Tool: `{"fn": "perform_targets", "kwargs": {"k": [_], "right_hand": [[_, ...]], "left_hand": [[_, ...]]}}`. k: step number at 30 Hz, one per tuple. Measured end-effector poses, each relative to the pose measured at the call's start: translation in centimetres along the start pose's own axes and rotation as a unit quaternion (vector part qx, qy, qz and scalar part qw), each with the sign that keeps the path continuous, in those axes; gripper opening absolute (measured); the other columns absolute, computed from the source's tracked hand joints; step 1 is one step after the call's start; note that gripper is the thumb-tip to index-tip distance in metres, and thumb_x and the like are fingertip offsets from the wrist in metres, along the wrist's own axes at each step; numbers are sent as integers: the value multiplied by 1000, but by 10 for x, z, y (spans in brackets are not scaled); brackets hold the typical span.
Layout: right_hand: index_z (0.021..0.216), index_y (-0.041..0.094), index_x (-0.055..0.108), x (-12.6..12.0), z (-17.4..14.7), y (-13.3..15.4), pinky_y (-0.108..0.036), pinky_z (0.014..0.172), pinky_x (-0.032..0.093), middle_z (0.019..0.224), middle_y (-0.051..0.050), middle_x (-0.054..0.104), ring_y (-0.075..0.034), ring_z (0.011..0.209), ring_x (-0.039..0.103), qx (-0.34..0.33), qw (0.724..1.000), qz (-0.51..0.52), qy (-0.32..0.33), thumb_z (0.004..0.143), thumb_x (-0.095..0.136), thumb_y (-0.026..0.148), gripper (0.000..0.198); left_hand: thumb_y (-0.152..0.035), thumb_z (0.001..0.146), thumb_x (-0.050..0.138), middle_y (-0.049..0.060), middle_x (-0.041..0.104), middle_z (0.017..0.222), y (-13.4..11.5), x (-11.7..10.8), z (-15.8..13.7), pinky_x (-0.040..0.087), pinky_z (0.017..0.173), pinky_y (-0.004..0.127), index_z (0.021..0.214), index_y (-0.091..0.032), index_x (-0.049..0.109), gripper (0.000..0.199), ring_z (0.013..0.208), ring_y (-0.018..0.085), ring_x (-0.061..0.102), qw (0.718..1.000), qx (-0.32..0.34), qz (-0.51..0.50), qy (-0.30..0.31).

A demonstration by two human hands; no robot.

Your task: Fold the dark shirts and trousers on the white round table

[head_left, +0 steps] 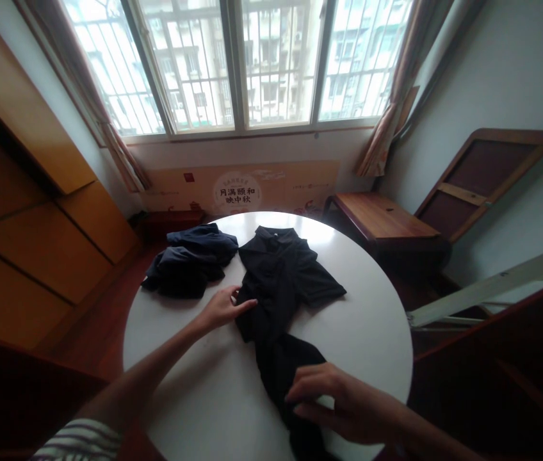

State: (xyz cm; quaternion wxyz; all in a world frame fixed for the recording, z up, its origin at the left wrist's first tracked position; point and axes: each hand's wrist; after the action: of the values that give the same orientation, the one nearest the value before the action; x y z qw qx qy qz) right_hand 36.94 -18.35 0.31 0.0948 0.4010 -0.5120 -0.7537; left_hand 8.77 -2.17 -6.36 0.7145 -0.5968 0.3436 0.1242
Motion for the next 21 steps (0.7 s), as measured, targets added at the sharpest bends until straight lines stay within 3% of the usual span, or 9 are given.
{"fn": "perform_targets", "kwargs": {"k": [2, 4, 7, 10, 12, 14, 18, 21], "right_hand": [[97, 19, 71, -4, 8, -7, -27, 65, 49, 79, -5, 69, -16, 70, 63, -4, 1000, -14, -8, 95, 55, 34, 22], [99, 19, 70, -23, 15, -27, -29, 68, 51, 83, -7, 69, -18, 74, 64, 28, 990, -87, -107, 97, 52, 36, 25], [117, 16, 64, -56, 21, -69, -41, 83, 52, 107, -15, 67, -28, 95, 64, 117, 928, -267, -232, 94, 54, 37, 33], [127, 6, 57, -80, 25, -108, -49, 95, 47, 116, -23, 61, -36, 107, 59, 225, 851, -388, -274, 89, 59, 40, 50], [122, 3, 58, -90, 27, -123, -48, 94, 46, 114, -26, 61, -38, 108, 58, 286, 822, -407, -278, 87, 62, 47, 57], [112, 6, 62, -101, 30, -130, -43, 88, 49, 108, -23, 64, -35, 101, 61, 321, 832, -378, -247, 85, 63, 50, 52], [79, 16, 65, -133, 30, -128, -29, 69, 47, 79, -8, 68, -21, 74, 62, 318, 897, -268, -150, 86, 55, 35, 23], [67, 18, 63, -164, 18, -122, -27, 63, 44, 66, -4, 63, -18, 66, 58, 292, 903, -255, -185, 83, 54, 36, 26]], "left_hand": [[-52, 80, 66, 7, 72, 82, -2, 6, 3, 50, 62, 28, 97, -15, 73, 41, 69, 21, 66, 999, 40, 1, 4], [-48, 88, 56, 7, 73, 85, -6, 5, 6, 51, 68, 28, 93, -16, 73, 36, 77, 22, 67, 998, 65, -16, -6], [-42, 93, 48, 6, 72, 87, -11, 3, 9, 50, 72, 28, 93, -18, 71, 33, 80, 21, 66, 996, 70, -16, -48], [-43, 94, 44, 4, 69, 78, -9, 6, 14, 47, 69, 27, 84, -17, 68, 36, 75, 19, 63, 996, 56, -6, -75], [-44, 93, 44, 3, 65, 72, -6, 10, 18, 46, 65, 26, 76, -17, 65, 39, 70, 18, 60, 995, 44, -7, -84], [-47, 92, 45, 2, 63, 69, -3, 12, 21, 44, 62, 25, 74, -17, 64, 40, 68, 17, 58, 994, 32, -25, -101], [-53, 90, 48, 2, 64, 71, -4, 1, 23, 44, 58, 24, 82, -16, 66, 41, 66, 16, 58, 984, 11, -102, -149], [-56, 84, 55, 1, 61, 66, -4, -20, 23, 42, 54, 23, 84, -15, 67, 43, 60, 14, 55, 966, -12, -167, -198]]}}
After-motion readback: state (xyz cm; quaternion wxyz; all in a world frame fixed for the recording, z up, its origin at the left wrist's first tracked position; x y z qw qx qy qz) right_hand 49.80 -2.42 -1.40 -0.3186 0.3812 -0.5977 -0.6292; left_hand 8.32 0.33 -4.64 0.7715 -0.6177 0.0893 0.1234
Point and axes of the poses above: each hand's wrist, its own z-axis towards the middle knuckle, its own x-axis out of the palm, y = z × x
